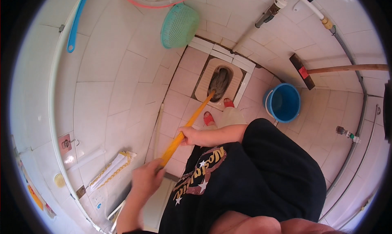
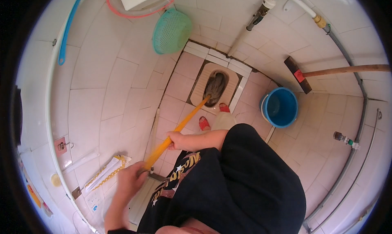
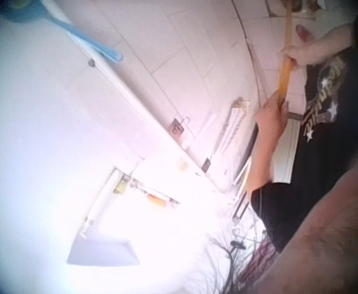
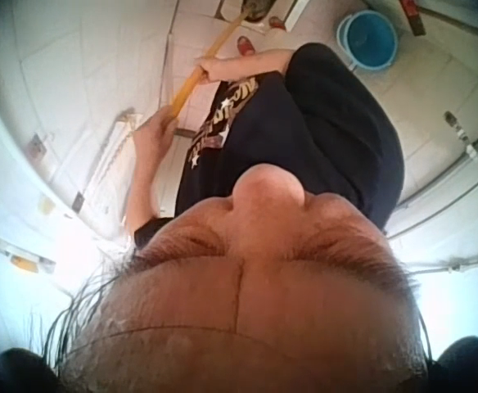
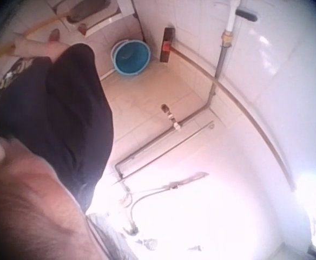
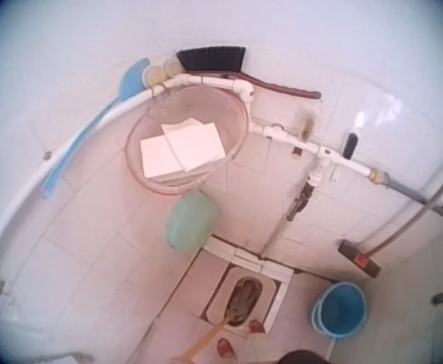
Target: The person pours water from a blue bucket into a squat toilet while scrubbing it with a long-handled brush, then rinses the area using a handheld shower head.
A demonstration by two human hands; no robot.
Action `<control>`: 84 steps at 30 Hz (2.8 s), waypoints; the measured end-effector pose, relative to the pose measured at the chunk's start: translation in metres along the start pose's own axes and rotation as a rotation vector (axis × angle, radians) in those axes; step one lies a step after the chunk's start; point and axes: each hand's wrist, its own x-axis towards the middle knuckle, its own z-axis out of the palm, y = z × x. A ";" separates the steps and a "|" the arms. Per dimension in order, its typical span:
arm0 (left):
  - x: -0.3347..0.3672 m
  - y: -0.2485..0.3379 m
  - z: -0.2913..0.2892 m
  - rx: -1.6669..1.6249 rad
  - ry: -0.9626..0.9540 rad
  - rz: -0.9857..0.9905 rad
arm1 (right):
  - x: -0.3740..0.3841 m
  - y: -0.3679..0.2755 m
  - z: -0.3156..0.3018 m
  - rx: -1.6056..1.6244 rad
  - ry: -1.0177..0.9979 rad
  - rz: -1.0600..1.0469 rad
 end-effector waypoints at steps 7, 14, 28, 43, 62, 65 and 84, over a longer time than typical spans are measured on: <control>0.074 0.023 0.040 -0.015 0.231 -0.003 | 0.080 -0.051 -0.054 0.141 0.109 -0.131; 0.134 0.054 0.111 -0.048 0.236 0.100 | 0.101 -0.118 -0.133 -0.082 0.175 -0.229; 0.210 0.143 0.087 0.144 0.319 0.337 | -0.019 -0.221 -0.132 -0.314 0.238 -0.063; 0.172 0.100 0.103 -0.004 0.184 0.111 | 0.067 -0.167 -0.160 -0.261 0.073 -0.199; 0.000 -0.012 0.028 0.289 -0.257 -0.238 | 0.010 -0.031 -0.018 0.506 -0.166 0.041; 0.015 0.012 0.029 0.294 -0.189 -0.154 | 0.022 -0.037 -0.036 0.577 -0.222 0.004; 0.140 0.045 0.141 0.097 -0.210 -0.091 | 0.104 -0.142 -0.134 -0.171 0.330 -0.230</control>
